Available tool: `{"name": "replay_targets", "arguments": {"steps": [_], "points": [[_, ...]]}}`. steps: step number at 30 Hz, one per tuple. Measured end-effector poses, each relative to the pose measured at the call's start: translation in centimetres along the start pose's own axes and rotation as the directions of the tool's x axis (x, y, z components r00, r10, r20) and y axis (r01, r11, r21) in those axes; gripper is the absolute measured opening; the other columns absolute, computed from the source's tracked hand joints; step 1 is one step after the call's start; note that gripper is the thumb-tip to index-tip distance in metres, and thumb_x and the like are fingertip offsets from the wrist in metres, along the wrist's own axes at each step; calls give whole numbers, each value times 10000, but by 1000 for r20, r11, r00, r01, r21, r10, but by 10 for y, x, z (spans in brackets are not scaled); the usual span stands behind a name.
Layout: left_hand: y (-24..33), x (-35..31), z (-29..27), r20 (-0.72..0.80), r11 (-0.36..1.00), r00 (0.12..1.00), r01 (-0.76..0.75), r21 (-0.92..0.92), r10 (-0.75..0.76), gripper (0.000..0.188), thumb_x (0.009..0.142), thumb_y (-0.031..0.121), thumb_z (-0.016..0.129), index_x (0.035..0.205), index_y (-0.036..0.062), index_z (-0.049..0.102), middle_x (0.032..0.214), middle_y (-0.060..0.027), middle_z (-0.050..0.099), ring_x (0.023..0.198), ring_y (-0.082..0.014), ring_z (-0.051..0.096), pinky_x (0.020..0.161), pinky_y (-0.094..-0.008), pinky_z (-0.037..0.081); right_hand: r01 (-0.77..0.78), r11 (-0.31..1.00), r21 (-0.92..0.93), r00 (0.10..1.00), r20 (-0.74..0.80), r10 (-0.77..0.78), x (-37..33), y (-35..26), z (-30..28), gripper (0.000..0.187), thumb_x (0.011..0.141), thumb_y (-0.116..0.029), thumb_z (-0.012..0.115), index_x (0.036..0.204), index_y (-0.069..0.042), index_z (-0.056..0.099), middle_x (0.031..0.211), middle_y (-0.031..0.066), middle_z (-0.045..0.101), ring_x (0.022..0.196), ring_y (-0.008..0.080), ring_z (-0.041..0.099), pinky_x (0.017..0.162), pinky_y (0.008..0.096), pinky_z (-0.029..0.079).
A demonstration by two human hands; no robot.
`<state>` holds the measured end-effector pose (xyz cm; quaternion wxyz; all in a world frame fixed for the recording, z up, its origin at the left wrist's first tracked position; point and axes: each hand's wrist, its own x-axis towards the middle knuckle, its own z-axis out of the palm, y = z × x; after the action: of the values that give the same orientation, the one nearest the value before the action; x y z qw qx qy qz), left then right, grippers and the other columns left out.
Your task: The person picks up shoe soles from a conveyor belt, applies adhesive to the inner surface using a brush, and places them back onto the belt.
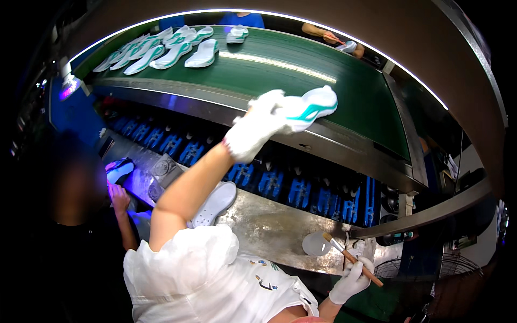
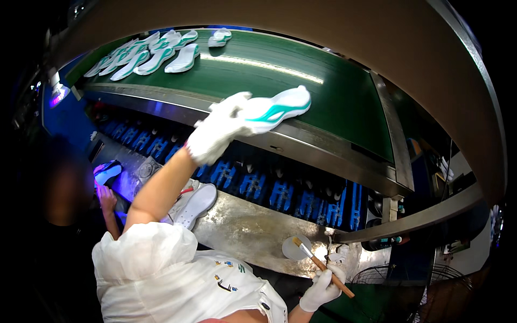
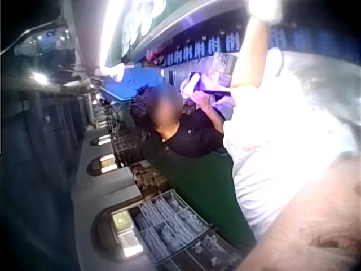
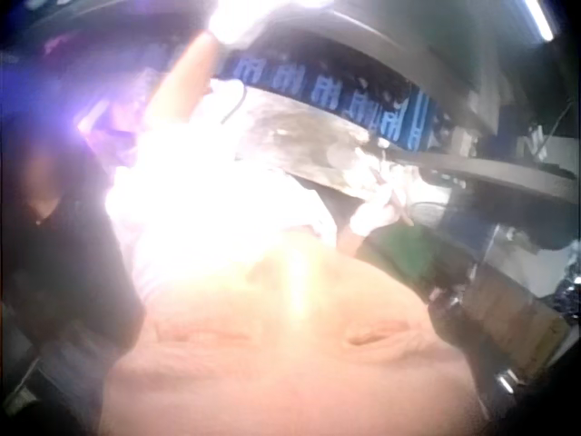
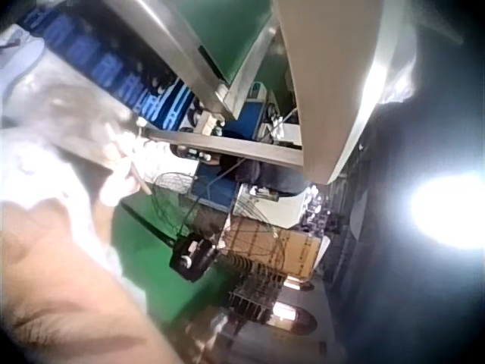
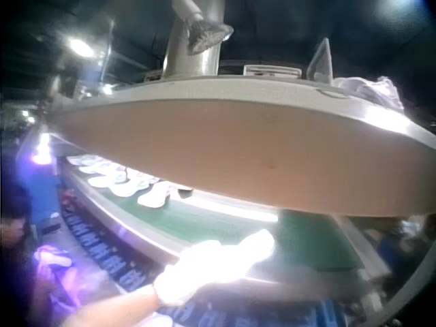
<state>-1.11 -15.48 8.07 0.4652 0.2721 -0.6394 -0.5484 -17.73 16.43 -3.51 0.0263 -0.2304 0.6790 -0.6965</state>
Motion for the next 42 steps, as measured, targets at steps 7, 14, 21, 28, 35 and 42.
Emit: {"name": "replay_targets", "arguments": {"steps": [7, 14, 21, 28, 35, 42], "points": [[-11, -59, -8, 598, 26, 799, 600, -799, -67, 789, 863, 648, 315, 1390, 63, 271, 1279, -338, 390, 1051, -511, 493, 499, -377, 556, -28, 991, 132, 999, 45, 22, 5, -6, 11, 110, 873, -82, 488, 932, -10, 547, 672, 5, 471, 509, 17, 370, 440, 139, 274], [-22, -103, 52, 273, 601, 930, 368, -710, -246, 642, 877, 451, 489, 1336, 24, 349, 1119, -210, 561, 930, -333, 620, 570, -374, 554, 71, 989, 128, 997, 32, -76, 19, -29, 10, 123, 885, -117, 496, 950, -27, 550, 708, -5, 482, 543, 15, 397, 460, 138, 295], [-25, -144, 70, 336, 713, 874, 483, -509, -351, 810, 810, 214, 647, 1444, 67, 166, 1389, -77, 344, 1277, -196, 343, 1050, -322, 290, 153, 966, 207, 963, 188, -192, 21, -67, 23, 157, 828, -68, 595, 945, 32, 562, 683, 61, 579, 571, 74, 545, 504, 176, 408], [-27, -162, 65, 463, 714, 813, 554, -427, -354, 876, 758, 193, 670, 1437, 40, 139, 1400, -116, 316, 1301, -227, 318, 1069, -357, 266, 281, 959, 37, 916, 287, -279, 26, -70, 27, 109, 810, 7, 581, 916, 32, 577, 767, 65, 602, 627, 85, 588, 556, 186, 446], [-28, -168, 65, 451, 682, 824, 548, -484, -342, 833, 783, 238, 640, 1430, 26, 160, 1375, -119, 364, 1265, -216, 369, 1049, -348, 294, 307, 948, 83, 908, 273, -318, 34, -80, 41, 128, 820, -8, 607, 939, 26, 574, 784, 75, 621, 634, 89, 580, 591, 201, 471], [-31, -168, 63, 346, 712, 847, 529, -462, -404, 758, 800, 294, 576, 1427, 85, 205, 1317, -108, 437, 1158, -229, 499, 987, -381, 413, 493, 869, -37, 790, 437, -430, 30, -83, 43, 101, 769, -29, 663, 862, -17, 625, 737, 50, 631, 600, 107, 578, 547, 230, 471]]}}
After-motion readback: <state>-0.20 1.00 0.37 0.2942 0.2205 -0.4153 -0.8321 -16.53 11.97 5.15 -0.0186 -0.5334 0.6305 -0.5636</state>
